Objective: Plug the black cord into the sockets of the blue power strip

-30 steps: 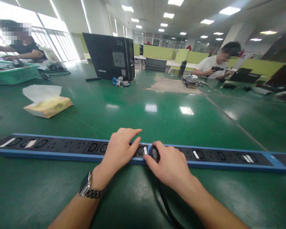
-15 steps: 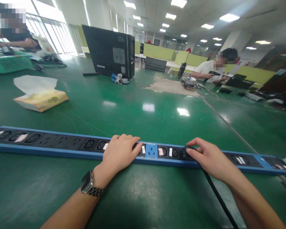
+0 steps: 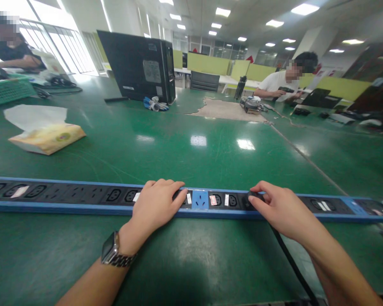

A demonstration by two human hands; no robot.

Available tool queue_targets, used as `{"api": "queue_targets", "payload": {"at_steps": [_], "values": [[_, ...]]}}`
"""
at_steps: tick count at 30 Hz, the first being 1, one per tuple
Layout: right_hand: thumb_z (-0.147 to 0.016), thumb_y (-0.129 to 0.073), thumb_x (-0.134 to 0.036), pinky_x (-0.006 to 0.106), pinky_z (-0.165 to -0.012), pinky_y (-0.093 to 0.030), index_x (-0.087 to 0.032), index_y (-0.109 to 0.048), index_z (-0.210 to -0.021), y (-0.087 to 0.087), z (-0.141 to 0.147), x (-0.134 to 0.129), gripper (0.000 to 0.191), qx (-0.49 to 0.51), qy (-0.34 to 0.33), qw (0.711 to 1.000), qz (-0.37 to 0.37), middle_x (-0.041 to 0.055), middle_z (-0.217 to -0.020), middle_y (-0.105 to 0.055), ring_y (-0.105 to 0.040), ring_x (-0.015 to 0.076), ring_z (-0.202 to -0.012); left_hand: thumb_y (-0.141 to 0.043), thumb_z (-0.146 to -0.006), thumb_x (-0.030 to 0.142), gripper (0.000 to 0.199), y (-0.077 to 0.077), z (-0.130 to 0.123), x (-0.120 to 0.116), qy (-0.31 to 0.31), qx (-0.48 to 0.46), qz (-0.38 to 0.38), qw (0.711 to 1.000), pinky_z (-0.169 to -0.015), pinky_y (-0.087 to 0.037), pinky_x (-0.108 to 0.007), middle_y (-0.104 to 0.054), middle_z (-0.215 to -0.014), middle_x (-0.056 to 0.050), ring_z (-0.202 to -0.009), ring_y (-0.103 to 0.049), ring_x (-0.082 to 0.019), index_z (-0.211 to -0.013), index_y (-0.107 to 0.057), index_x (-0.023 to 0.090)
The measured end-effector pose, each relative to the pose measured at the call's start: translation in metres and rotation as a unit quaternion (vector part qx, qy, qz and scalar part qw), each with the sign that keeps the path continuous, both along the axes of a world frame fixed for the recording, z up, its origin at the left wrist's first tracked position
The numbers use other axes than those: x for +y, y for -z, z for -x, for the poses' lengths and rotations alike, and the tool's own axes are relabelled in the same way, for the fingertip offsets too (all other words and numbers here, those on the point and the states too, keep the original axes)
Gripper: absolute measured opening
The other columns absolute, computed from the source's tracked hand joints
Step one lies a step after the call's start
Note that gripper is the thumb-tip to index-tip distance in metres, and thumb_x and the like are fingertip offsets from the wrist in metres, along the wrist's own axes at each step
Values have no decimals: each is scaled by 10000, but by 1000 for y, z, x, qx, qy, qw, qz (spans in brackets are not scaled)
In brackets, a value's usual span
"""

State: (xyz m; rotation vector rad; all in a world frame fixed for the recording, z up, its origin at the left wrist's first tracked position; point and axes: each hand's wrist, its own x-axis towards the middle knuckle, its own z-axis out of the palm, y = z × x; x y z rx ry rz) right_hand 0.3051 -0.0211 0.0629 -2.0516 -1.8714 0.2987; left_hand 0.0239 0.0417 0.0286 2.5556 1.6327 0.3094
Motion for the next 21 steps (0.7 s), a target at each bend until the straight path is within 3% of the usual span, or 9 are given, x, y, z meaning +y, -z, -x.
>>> {"api": "queue_targets", "payload": {"at_steps": [8,14,21], "values": [[-826,-492,-362,276,-516,-253,-224,-637,-918,7,10,-3,220,-69,11,997,-16,13,-599,-607,-510,156,-495,-314,-934,467,468,-2,0,0,-2,4,11,1000,-892,-399,-405,-715,-1107,-64,-1043,-612,-249,-1164,-654,242],[-845,-475,-369,282,-543,-281,-225,-633,-904,3,9,3,222,-92,21,995,30,42,-657,-640,-587,191,-592,-307,-940,474,469,0,2,1,0,11,7,1000,-894,-397,-416,-712,-1114,-62,-1049,-611,-256,-1171,-647,246],[-878,-448,-377,285,-570,-310,-214,-590,-981,6,13,-8,239,-117,22,993,21,71,-722,-672,-638,231,-687,-300,-946,469,467,0,2,0,2,6,7,1000,-887,-396,-409,-710,-1114,-55,-1054,-605,-250,-1179,-640,248]]}}
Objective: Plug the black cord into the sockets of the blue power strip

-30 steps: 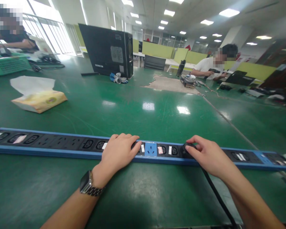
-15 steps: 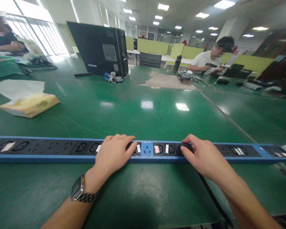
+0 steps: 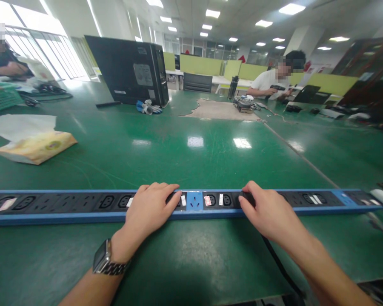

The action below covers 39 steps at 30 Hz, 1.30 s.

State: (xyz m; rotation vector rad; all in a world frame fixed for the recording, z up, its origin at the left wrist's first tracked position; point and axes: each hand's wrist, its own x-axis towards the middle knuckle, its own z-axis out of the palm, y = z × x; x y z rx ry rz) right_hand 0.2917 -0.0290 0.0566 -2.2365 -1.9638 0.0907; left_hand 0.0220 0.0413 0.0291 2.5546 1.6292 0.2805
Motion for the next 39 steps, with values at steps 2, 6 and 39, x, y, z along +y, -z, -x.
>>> {"api": "queue_targets", "payload": {"at_steps": [2,6,39], "values": [[-885,-446,-376,287,-580,-320,-216,-586,-978,1,2,-2,232,-5,2,1000,-7,76,-737,-678,-648,238,-711,-299,-947,467,467,0,0,0,0,-2,-2,1000,-884,-396,-402,-711,-1112,-56,-1052,-605,-245,-1180,-640,248],[-895,-439,-377,288,-589,-339,-220,-578,-985,0,10,-1,229,-10,15,1000,-8,66,-715,-676,-656,238,-705,-298,-947,464,468,0,0,0,3,-1,-5,1000,-890,-396,-396,-710,-1113,-60,-1045,-606,-240,-1180,-640,246],[-812,-523,-525,272,-519,-404,-217,-696,-873,-30,-145,-33,359,61,32,997,-42,7,-634,-670,-595,167,-549,-272,-935,504,488,-2,-2,5,-4,39,7,999,-854,-414,-392,-720,-1028,-40,-1011,-625,-249,-1076,-675,266]]}}
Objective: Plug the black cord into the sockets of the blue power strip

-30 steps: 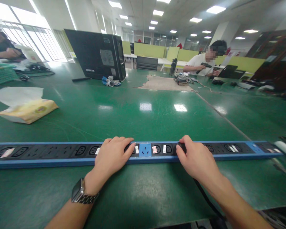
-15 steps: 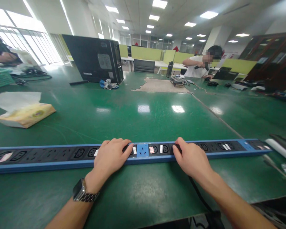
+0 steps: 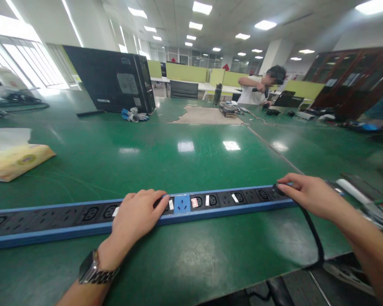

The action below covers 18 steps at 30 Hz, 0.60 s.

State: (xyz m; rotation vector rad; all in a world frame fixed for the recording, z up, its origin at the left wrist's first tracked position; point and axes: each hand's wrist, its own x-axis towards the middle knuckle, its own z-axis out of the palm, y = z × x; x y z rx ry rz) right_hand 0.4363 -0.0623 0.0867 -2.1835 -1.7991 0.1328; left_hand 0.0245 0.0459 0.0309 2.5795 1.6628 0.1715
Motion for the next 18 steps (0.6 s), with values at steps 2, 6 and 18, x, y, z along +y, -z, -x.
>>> {"api": "queue_targets", "payload": {"at_steps": [2,6,18], "values": [[-833,-491,-522,277,-538,-412,-208,-691,-895,24,-15,0,378,1,8,1000,-1,13,-647,-670,-601,173,-571,-270,-936,505,491,0,0,0,3,1,-1,1000,-855,-417,-389,-721,-1033,-40,-1009,-627,-248,-1075,-676,267],[-843,-476,-521,284,-555,-405,-205,-685,-944,42,-19,1,392,-30,27,999,-33,13,-621,-648,-589,178,-568,-271,-934,512,490,1,0,1,1,3,-4,1000,-854,-421,-383,-722,-1035,-41,-996,-631,-244,-1074,-676,274],[-870,-463,-456,275,-578,-421,-191,-665,-943,46,-10,1,341,-50,-22,998,-11,28,-683,-680,-609,175,-588,-272,-927,518,504,1,1,0,0,-3,-4,1000,-857,-428,-392,-727,-1038,-45,-999,-636,-254,-1074,-688,272]]}}
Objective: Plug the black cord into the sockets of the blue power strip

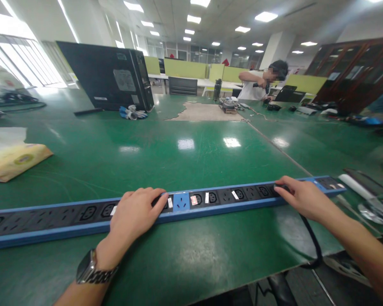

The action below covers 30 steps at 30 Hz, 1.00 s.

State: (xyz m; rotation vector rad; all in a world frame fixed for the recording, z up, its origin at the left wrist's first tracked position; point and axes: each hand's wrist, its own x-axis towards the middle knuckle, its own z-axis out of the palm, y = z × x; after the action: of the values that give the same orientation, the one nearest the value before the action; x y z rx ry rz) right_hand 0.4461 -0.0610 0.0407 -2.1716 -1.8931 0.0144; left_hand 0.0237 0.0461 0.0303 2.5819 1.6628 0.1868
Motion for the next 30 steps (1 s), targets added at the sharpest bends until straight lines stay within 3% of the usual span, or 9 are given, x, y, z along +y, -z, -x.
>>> {"api": "queue_targets", "payload": {"at_steps": [3,6,9,12,14,17,24,30], "values": [[-869,-476,-467,283,-617,-438,-207,-689,-953,-11,-1,-6,347,10,39,999,-34,41,-764,-713,-639,188,-650,-271,-926,514,508,-1,-1,0,-2,1,0,1000,-853,-431,-387,-728,-1034,-52,-996,-637,-254,-1064,-691,265],[-836,-528,-513,273,-577,-423,-229,-691,-1019,-36,-15,-12,376,24,130,985,-115,30,-723,-705,-622,173,-597,-276,-923,515,503,-2,-1,-1,-2,-1,0,1000,-857,-432,-382,-729,-1026,-52,-990,-638,-250,-1052,-694,267],[-806,-555,-532,276,-535,-397,-231,-699,-1043,-51,-44,-14,409,30,169,983,-70,19,-632,-676,-588,164,-515,-278,-924,517,500,-2,-1,0,-3,-4,1,1000,-860,-431,-383,-727,-1031,-51,-991,-636,-249,-1055,-691,268],[-796,-563,-496,295,-588,-422,-219,-742,-992,-44,-73,-13,384,7,152,988,12,62,-751,-723,-641,204,-623,-273,-926,517,507,-2,-1,0,-1,-2,5,1000,-855,-432,-387,-728,-1032,-53,-985,-638,-252,-1061,-691,264],[-801,-559,-473,307,-634,-437,-213,-758,-999,-33,-87,-13,383,-17,150,988,24,87,-854,-739,-663,234,-711,-274,-926,518,509,-2,0,0,1,0,6,1000,-856,-432,-386,-729,-1031,-54,-985,-639,-253,-1065,-691,261],[-813,-549,-476,320,-649,-437,-200,-759,-1050,-21,-101,-17,420,-55,163,985,29,112,-859,-739,-664,256,-734,-282,-926,515,500,-2,-1,0,0,1,3,1000,-868,-429,-386,-728,-1035,-53,-998,-638,-253,-1067,-688,260],[-838,-530,-480,322,-667,-443,-204,-742,-1096,-18,-111,-23,434,-102,154,982,33,126,-904,-741,-669,268,-763,-283,-923,523,504,-2,-1,-1,-2,-1,4,1000,-876,-429,-391,-727,-1044,-54,-1002,-637,-255,-1062,-690,261],[-880,-459,-475,333,-727,-453,-187,-733,-1102,-9,-103,-21,455,-122,135,983,33,132,-966,-738,-681,278,-826,-281,-919,531,512,0,0,1,-3,-2,4,1000,-876,-428,-385,-728,-1044,-55,-995,-638,-251,-1066,-696,269]]}}
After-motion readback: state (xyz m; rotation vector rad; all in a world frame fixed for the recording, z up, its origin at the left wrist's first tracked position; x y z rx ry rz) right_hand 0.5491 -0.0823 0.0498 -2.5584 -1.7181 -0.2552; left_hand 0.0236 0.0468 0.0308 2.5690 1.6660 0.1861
